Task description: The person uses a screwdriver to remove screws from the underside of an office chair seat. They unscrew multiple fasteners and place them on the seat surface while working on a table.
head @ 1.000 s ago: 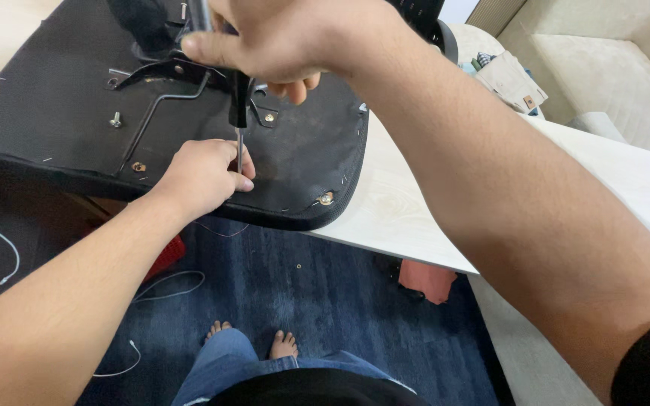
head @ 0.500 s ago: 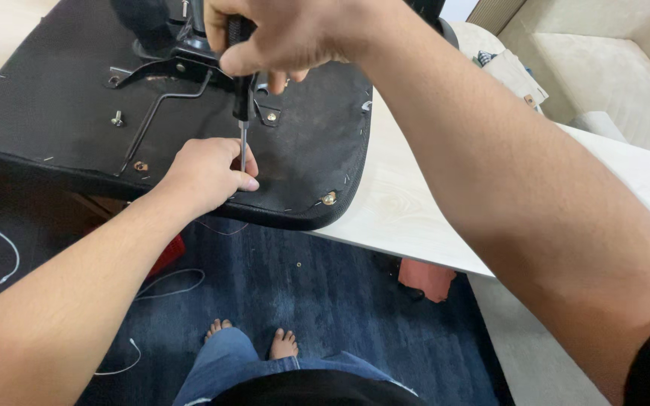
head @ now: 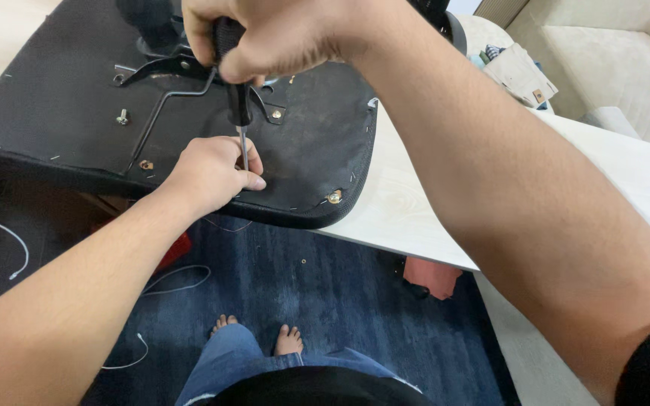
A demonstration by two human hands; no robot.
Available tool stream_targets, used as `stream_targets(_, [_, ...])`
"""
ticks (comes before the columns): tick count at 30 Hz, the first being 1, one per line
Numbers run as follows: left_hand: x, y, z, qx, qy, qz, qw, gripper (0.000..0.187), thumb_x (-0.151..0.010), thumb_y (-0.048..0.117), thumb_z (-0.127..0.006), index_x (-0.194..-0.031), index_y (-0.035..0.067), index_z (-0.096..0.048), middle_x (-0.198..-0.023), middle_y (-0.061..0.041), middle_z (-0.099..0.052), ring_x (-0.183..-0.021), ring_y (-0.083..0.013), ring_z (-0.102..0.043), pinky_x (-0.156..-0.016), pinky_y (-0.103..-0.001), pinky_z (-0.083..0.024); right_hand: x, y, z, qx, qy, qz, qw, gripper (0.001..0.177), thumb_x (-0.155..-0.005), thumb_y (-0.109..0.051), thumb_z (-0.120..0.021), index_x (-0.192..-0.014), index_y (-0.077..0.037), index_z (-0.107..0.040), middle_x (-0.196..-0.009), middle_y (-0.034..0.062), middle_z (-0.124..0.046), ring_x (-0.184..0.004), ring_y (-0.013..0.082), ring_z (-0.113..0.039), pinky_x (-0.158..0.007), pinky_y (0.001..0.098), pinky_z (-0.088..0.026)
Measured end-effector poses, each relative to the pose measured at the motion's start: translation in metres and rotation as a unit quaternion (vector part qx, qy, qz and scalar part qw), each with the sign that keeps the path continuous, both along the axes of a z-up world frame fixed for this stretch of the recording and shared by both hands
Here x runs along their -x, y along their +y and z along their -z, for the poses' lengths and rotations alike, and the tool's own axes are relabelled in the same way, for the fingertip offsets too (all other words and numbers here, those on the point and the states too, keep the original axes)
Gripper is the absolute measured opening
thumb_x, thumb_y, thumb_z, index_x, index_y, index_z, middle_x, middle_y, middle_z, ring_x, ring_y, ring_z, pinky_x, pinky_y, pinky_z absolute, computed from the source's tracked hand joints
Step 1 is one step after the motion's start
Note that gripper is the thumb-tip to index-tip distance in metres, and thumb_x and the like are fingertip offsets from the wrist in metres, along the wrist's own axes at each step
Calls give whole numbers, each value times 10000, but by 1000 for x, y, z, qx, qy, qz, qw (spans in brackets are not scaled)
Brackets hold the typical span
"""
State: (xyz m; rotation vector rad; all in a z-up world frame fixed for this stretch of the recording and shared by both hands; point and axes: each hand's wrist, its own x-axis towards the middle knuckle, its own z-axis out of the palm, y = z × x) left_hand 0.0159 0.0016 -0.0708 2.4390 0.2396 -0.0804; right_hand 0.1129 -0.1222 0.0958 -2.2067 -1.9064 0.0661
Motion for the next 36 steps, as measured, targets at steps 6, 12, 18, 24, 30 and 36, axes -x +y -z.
stream_targets(6, [3,2,1,18,16,-6,1000,190,-765,176,-838,-894,67,-750,-871,-97,-754,-835,-220,-724,-808,-358,-553,19,9,2,63,-22,218,974,340,-1076,-372,-539,-1014,-72,-686,-682,124,-689,-575,187,-726,-515,319,-610])
stream_targets(12, [2,15,8,92,14,26,995,291,-736,67,-818,-1012,75,-726,-901,-58,-771,-847,-146,-725,-817,-293,-558,13,9,-8,82,1,74,994,227,-721,-30,-707,-934,-107,-697,-741,49,-699,-636,157,-749,-500,324,-566])
stream_targets(18, [4,16,14,129,19,6,991,263,-757,50,-800,-1008,68,-725,-902,-50,-764,-848,-151,-717,-779,-308,-563,20,11,-2,63,45,127,989,89,-898,-170,-690,-984,-151,-676,-699,50,-708,-619,124,-757,-523,285,-566])
stream_targets(24, [5,15,12,98,3,10,995,241,-774,52,-794,-1004,58,-725,-882,-69,-764,-846,-153,-729,-810,-302,-559,17,9,-1,70,-63,224,970,353,-1088,-408,-576,-980,-104,-718,-671,100,-681,-553,178,-724,-462,310,-545])
stream_targets(30, [3,13,14,87,-11,15,996,233,-779,64,-793,-999,51,-717,-901,-65,-757,-856,-154,-731,-820,-304,-565,11,-6,-7,59,6,84,995,257,-818,-97,-685,-1075,-118,-696,-704,57,-695,-572,163,-732,-425,301,-590])
stream_targets(36, [6,9,9,47,-25,16,998,194,-819,107,-777,-998,56,-723,-986,-72,-745,-924,-187,-730,-864,-328,-554,24,-9,-10,85,-50,170,980,321,-992,-424,-660,-1105,-124,-644,-671,97,-690,-591,182,-727,-495,322,-597])
